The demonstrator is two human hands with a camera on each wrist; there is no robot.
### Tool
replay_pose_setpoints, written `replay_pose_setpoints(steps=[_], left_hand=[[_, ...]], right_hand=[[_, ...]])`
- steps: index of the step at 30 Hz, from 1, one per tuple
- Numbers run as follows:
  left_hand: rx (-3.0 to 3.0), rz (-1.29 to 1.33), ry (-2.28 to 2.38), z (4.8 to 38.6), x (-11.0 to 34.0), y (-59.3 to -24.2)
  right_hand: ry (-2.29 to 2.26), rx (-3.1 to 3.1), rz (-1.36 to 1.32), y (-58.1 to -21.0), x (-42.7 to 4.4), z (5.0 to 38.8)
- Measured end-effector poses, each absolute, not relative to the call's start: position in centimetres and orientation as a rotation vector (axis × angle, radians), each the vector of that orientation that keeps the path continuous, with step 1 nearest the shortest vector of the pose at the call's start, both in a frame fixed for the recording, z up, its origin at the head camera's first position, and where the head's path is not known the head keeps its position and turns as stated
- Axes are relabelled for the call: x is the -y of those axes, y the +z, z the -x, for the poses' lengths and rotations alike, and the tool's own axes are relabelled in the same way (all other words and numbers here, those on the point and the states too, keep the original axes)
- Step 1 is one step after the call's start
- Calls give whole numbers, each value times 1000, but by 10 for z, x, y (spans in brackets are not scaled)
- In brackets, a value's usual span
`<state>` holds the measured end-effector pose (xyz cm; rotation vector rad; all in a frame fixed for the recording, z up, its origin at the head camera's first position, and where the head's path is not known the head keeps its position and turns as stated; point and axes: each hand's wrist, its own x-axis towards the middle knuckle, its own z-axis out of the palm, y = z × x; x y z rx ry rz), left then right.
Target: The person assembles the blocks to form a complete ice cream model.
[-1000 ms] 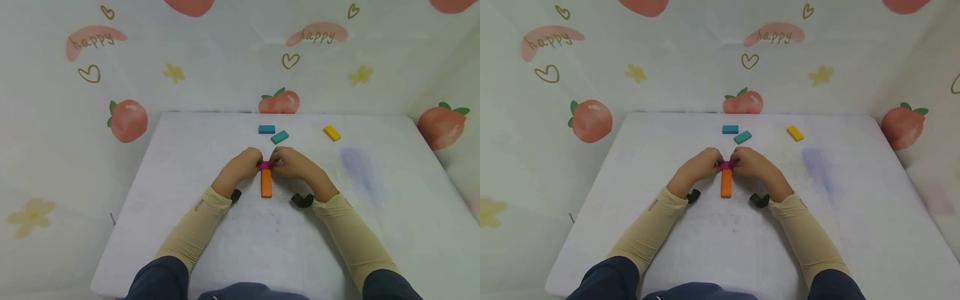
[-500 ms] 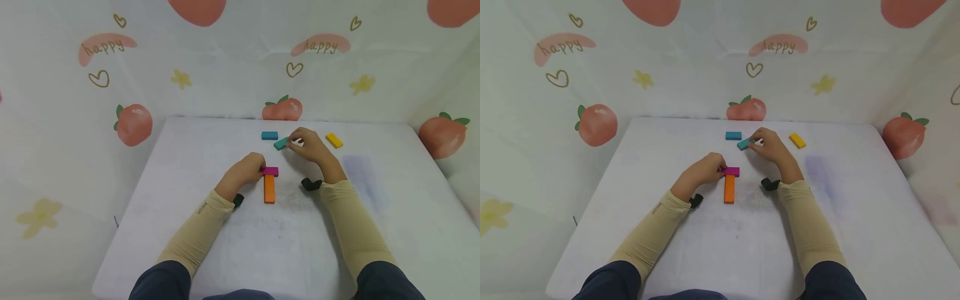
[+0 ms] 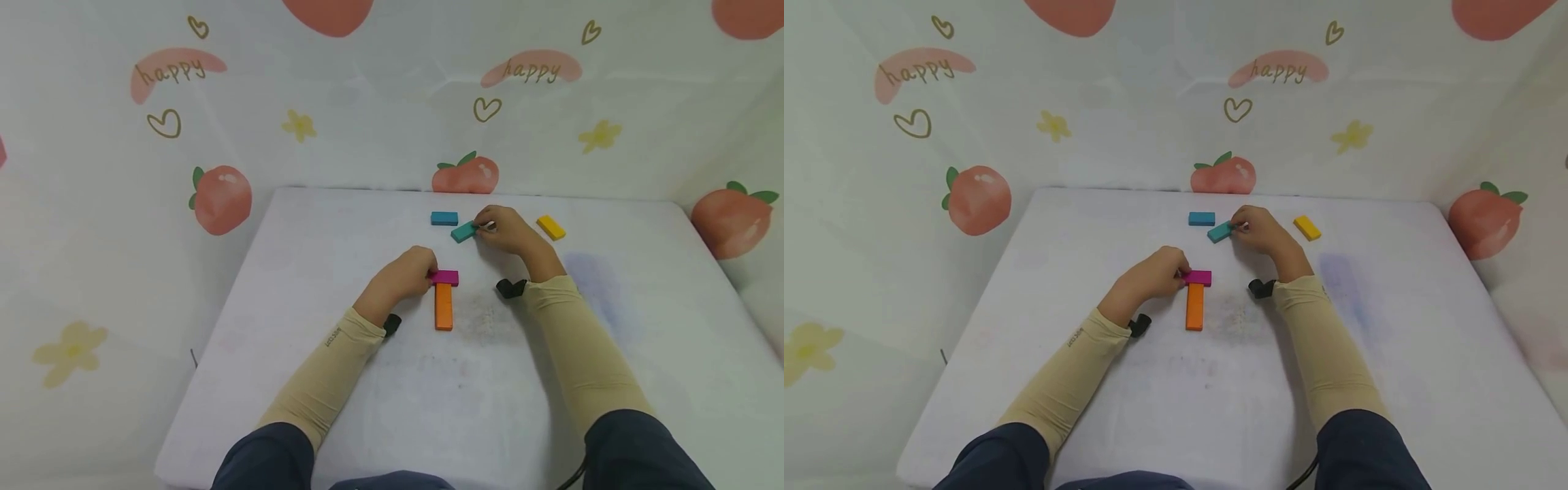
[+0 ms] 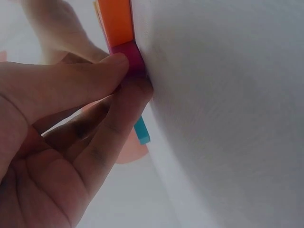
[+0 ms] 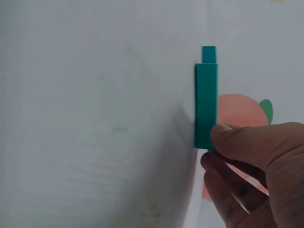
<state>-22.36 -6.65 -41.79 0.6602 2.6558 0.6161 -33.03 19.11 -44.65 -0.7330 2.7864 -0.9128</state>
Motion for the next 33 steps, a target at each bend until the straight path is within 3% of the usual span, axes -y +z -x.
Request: replay_pose_setpoints(steps=[10,33], left_hand=[[-2643,-657,617,225,67,-420],[-2607,-609,650,224,68,-416]], right_hand=[[-804,-2831,789,-447,-185,331],[-823,-2780,628,-442,-179,323]])
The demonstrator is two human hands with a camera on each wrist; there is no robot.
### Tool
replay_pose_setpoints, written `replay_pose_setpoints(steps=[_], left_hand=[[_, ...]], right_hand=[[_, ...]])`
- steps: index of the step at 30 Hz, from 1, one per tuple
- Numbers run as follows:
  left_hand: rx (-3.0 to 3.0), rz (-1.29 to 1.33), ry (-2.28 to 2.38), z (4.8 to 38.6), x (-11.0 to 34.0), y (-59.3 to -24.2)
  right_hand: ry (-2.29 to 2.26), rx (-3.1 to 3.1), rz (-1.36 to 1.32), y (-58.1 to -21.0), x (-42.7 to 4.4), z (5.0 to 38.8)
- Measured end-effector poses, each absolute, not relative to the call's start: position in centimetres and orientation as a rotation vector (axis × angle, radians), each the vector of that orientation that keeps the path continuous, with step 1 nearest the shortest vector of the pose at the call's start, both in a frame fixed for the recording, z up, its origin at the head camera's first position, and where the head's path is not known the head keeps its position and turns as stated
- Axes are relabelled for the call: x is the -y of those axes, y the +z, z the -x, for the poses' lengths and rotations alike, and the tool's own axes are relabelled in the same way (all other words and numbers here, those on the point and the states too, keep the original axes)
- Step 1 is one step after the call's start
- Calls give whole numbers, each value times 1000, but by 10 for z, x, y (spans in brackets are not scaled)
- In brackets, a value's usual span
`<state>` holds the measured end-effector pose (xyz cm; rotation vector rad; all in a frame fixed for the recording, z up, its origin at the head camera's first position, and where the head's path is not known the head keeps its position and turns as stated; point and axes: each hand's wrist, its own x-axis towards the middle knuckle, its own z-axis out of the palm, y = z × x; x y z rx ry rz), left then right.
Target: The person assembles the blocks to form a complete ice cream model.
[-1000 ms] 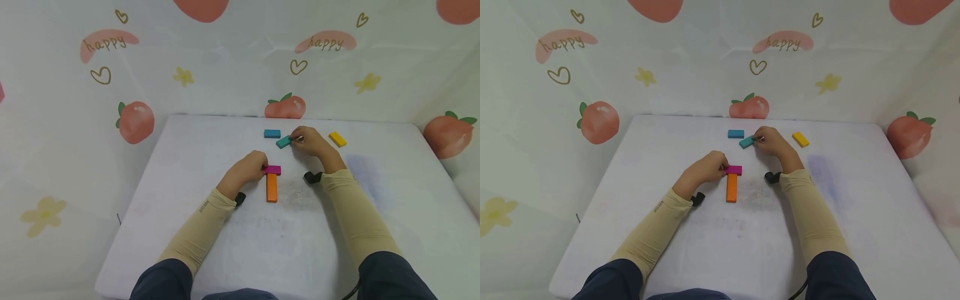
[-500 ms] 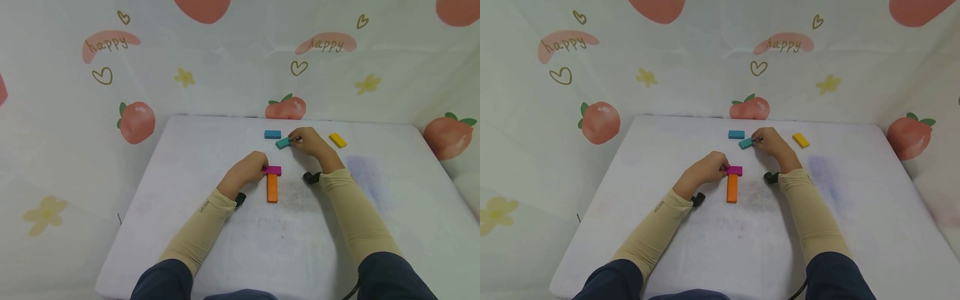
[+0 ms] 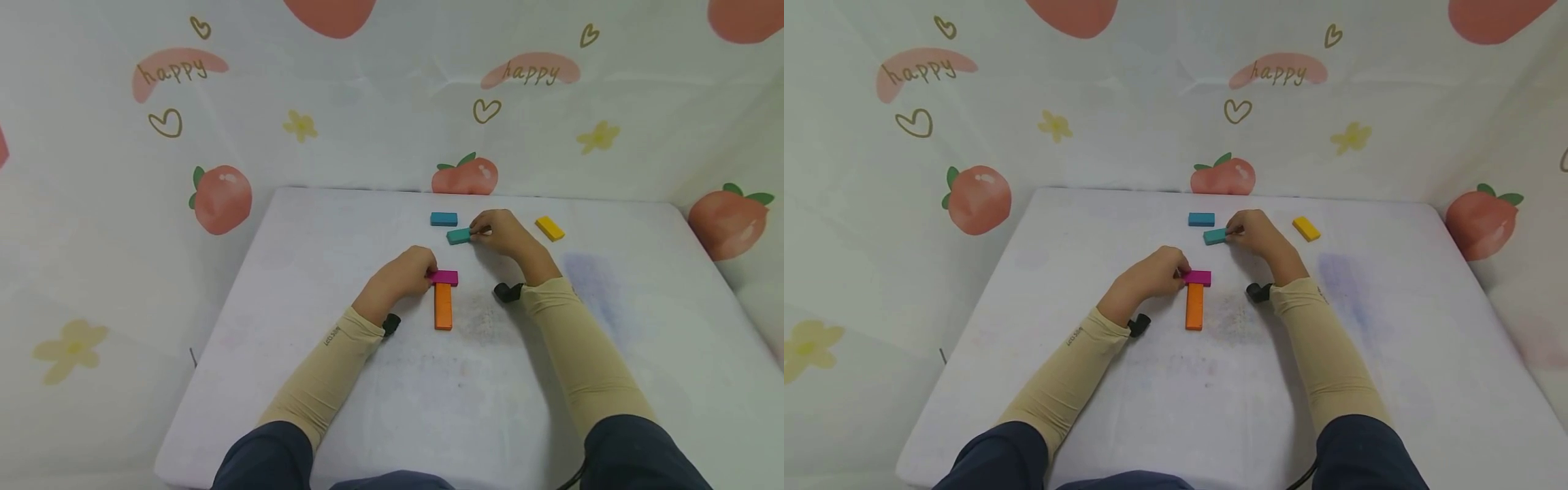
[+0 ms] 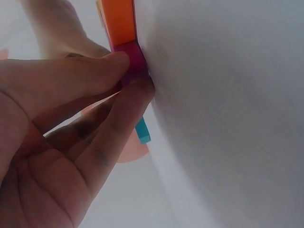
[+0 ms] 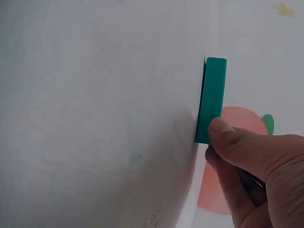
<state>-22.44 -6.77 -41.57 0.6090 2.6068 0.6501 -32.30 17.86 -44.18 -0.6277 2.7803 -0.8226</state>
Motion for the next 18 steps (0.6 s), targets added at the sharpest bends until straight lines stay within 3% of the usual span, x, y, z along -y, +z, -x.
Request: replay_pose_setpoints(steps=[18], left_hand=[[-2580,-648,682,229,72,-421]], right_hand=[[-813,-2739,528,-439,-171,310]])
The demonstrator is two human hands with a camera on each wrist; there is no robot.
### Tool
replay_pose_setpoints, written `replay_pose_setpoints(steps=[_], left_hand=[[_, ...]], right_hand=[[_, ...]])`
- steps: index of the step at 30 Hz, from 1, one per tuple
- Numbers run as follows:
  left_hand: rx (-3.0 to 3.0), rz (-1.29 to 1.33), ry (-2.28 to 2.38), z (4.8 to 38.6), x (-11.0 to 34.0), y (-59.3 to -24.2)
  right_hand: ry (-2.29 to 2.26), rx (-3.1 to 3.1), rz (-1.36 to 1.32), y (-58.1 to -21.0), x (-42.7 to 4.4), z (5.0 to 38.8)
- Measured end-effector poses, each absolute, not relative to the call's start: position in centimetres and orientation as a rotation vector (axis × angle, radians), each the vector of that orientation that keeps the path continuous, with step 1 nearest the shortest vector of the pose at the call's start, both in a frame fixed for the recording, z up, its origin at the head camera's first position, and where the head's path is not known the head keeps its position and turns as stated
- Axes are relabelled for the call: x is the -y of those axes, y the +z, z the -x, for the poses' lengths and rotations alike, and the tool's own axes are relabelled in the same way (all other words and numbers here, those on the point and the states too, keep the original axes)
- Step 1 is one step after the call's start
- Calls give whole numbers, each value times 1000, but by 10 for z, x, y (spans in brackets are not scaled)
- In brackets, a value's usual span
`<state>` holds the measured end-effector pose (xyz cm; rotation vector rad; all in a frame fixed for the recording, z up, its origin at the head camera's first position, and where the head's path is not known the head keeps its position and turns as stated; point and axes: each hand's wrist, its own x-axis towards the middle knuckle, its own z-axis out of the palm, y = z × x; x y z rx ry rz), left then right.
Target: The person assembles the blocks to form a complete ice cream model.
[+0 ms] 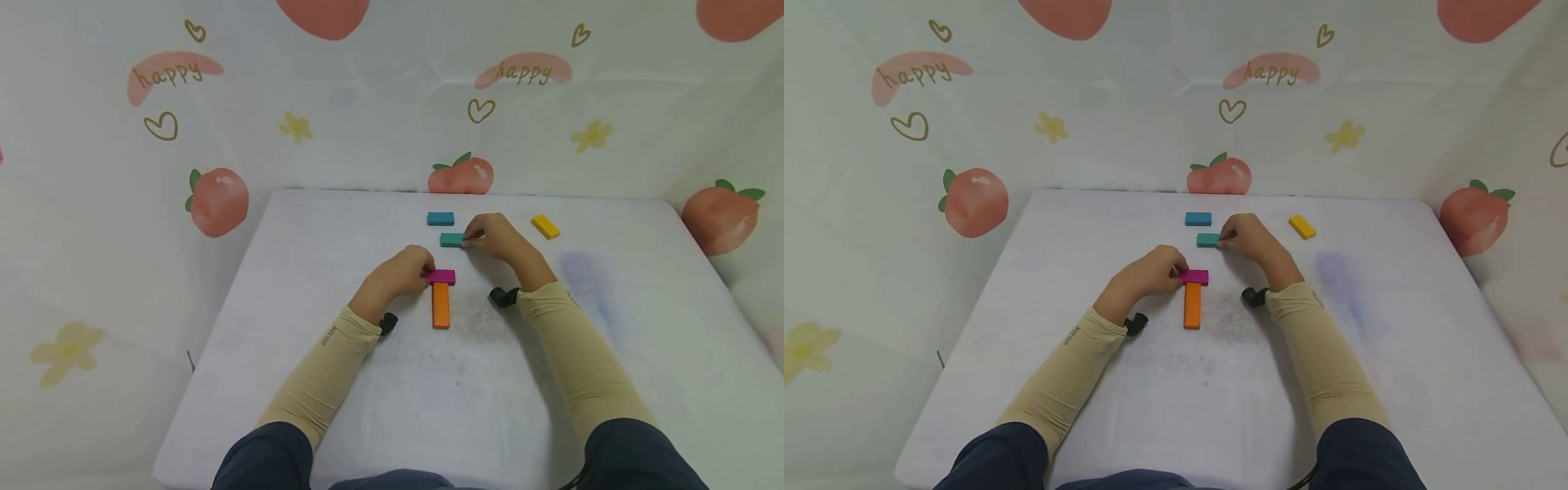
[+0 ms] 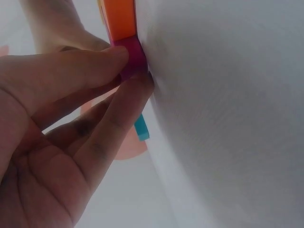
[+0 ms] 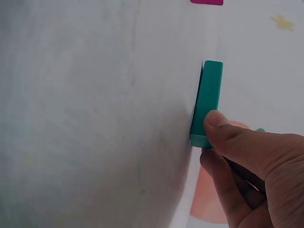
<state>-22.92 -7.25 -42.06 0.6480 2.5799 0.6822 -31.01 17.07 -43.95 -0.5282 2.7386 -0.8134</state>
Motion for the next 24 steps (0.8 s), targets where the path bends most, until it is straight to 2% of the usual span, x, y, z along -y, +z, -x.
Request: replay_pose_setpoints(steps=[24], left_hand=[[-2595,-681,685,229,73,-422]], right_hand=[[-786,-2746,635,-439,-158,292]])
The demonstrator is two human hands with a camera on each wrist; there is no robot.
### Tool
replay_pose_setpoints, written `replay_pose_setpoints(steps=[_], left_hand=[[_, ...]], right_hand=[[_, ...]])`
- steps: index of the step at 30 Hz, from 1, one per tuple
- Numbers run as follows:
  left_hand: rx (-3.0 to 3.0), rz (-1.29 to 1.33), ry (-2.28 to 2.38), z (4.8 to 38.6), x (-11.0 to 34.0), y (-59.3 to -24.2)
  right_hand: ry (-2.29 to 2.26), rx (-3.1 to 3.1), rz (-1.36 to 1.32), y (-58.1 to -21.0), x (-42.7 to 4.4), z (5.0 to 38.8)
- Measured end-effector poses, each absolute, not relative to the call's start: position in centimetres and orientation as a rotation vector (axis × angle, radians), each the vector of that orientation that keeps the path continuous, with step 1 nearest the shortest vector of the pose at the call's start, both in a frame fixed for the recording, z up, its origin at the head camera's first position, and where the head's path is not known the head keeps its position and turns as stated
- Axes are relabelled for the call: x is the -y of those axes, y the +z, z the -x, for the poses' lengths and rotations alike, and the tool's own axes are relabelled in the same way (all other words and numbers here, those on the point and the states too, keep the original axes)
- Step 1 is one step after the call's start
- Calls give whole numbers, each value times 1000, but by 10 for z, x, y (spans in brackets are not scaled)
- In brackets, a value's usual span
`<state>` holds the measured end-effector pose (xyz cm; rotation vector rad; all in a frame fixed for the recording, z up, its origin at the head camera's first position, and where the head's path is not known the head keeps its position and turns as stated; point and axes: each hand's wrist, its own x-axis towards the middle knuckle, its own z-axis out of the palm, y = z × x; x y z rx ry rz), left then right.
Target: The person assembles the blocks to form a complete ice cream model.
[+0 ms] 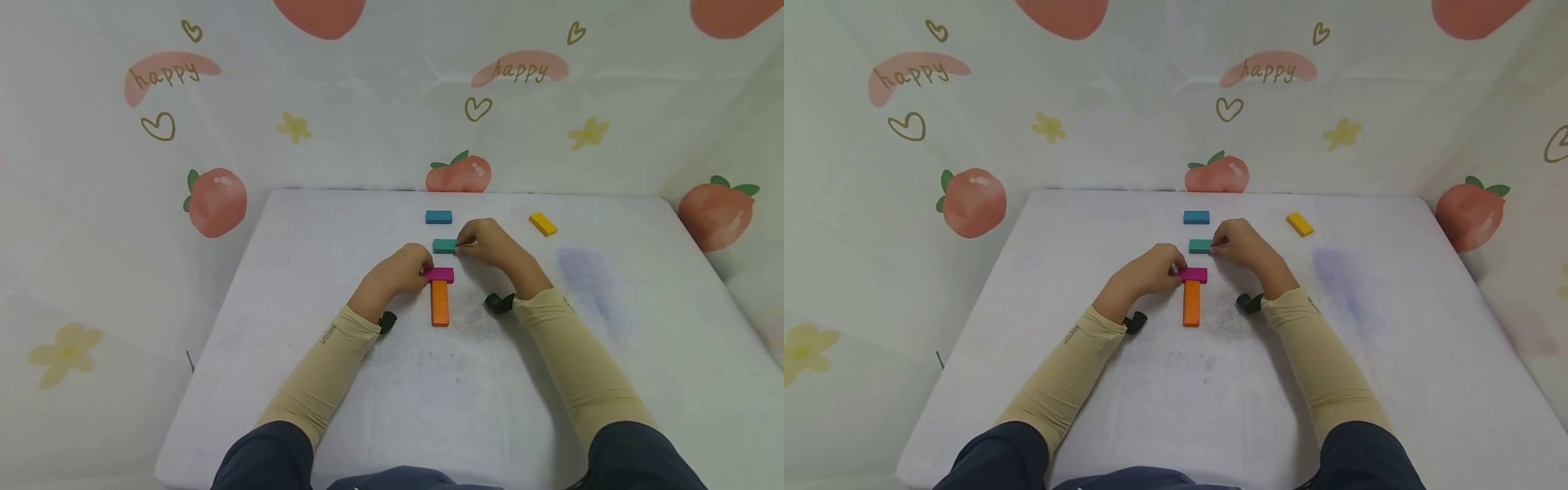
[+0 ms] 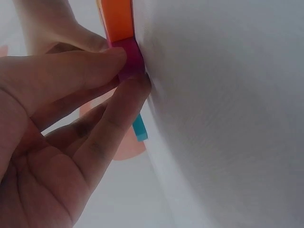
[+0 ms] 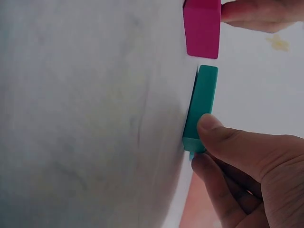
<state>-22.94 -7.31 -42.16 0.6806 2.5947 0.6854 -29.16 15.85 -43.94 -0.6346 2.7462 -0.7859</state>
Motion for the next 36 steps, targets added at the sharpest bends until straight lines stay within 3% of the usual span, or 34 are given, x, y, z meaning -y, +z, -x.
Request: replay_pose_setpoints(steps=[17,36], left_hand=[[-2648,-656,620,229,70,-426],[-2621,-712,669,232,76,-426]], right_hand=[[-863,-2699,556,-443,-152,269],[-916,-2684,688,-439,-147,263]])
